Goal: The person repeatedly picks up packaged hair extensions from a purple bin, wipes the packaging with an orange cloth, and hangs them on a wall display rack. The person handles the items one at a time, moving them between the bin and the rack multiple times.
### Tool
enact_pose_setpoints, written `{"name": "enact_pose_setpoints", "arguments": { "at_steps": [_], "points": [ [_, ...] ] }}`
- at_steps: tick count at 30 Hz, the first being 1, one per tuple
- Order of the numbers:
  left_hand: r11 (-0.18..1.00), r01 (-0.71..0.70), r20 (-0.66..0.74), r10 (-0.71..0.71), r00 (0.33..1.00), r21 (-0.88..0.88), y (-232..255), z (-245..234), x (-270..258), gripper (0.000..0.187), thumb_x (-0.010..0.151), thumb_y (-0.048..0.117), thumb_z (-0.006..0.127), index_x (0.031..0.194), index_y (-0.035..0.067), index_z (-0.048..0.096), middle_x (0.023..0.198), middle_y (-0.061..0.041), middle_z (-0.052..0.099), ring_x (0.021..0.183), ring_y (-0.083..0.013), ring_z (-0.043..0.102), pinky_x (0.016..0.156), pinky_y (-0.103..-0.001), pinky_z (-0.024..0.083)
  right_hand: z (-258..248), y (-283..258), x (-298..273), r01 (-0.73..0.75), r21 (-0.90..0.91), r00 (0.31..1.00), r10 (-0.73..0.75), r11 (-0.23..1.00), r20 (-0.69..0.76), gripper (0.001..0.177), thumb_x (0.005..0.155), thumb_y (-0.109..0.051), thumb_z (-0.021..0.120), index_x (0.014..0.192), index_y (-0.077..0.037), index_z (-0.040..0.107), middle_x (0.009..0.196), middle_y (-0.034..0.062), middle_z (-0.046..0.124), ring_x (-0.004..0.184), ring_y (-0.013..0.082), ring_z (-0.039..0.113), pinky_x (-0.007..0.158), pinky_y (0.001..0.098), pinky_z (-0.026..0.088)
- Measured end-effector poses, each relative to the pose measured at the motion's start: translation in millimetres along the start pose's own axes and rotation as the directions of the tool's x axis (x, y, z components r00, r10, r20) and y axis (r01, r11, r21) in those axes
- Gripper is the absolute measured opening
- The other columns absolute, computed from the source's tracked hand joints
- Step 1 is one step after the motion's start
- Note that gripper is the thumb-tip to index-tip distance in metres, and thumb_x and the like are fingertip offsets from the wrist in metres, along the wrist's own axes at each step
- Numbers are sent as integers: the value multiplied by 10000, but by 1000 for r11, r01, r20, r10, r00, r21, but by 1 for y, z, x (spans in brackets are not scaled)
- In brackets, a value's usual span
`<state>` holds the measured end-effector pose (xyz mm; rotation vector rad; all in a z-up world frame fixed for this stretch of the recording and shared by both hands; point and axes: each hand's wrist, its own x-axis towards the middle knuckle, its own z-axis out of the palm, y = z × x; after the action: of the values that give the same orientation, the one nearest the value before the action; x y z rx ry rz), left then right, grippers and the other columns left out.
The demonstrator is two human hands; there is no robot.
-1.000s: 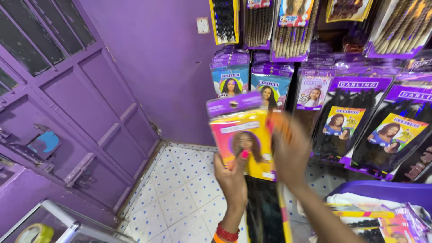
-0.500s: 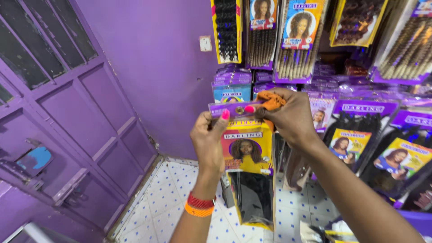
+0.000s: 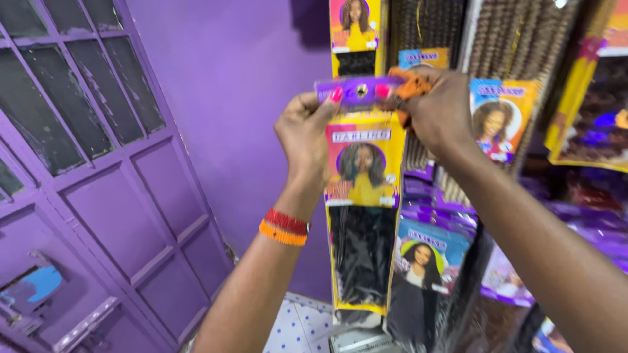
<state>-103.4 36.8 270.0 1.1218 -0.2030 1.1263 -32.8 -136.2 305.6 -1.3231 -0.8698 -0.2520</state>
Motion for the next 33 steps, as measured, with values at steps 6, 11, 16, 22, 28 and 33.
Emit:
{"name": "enact_pose_setpoints", "arguments": {
  "at_steps": [6,11,16,22,28,33],
  "points": [
    [999,-48,3,48,999,-5,-20,30,134,66,858,-29,730,898,-43,681,799,-108,743,668,-137,699,620,-289,598,27,13,117,171,-200,958,-210,965,-196,167,904,-56,822,1056,-10,771,714,18,701,533,43,593,453,243,476],
    [997,-58,-53,60,997,49,-47,47,215,79,835,3,773,843,-27,700,769,-92,753,633,-134,701,586,-288,601,40,38,197,261,-356,890,-366,897,-270,122,862,-51,856,919,-4,759,748,6,736,581,52,662,477,238,520],
    [990,-139,-41,139,989,15,-62,66,277,62,814,-31,763,831,-33,703,755,-109,771,642,-152,732,617,-284,619,40,57,279,227,-248,900,-300,942,-317,199,843,-81,858,840,-8,673,752,17,704,584,71,675,482,253,537],
    [996,-75,-14,76,997,45,-73,72,316,28,808,-23,741,820,-20,715,759,-107,791,652,-150,773,633,-277,655,22,85,324,170,-289,899,-269,942,-346,181,840,-65,826,893,-1,666,812,61,687,656,141,663,550,305,533],
    [993,-116,-15,116,993,11,-83,81,337,52,804,-4,758,781,-11,712,753,-125,784,653,-163,767,625,-292,641,22,96,346,168,-355,892,-295,919,-342,183,836,-49,795,946,6,659,871,105,670,729,212,650,617,358,528],
    [996,-91,-33,92,995,24,-101,81,348,81,774,-3,764,738,14,695,730,-102,782,637,-152,766,616,-285,644,13,102,348,165,-415,884,-321,895,-340,200,833,-36,768,989,11,653,921,142,656,790,271,640,673,401,524]
  ]
}}
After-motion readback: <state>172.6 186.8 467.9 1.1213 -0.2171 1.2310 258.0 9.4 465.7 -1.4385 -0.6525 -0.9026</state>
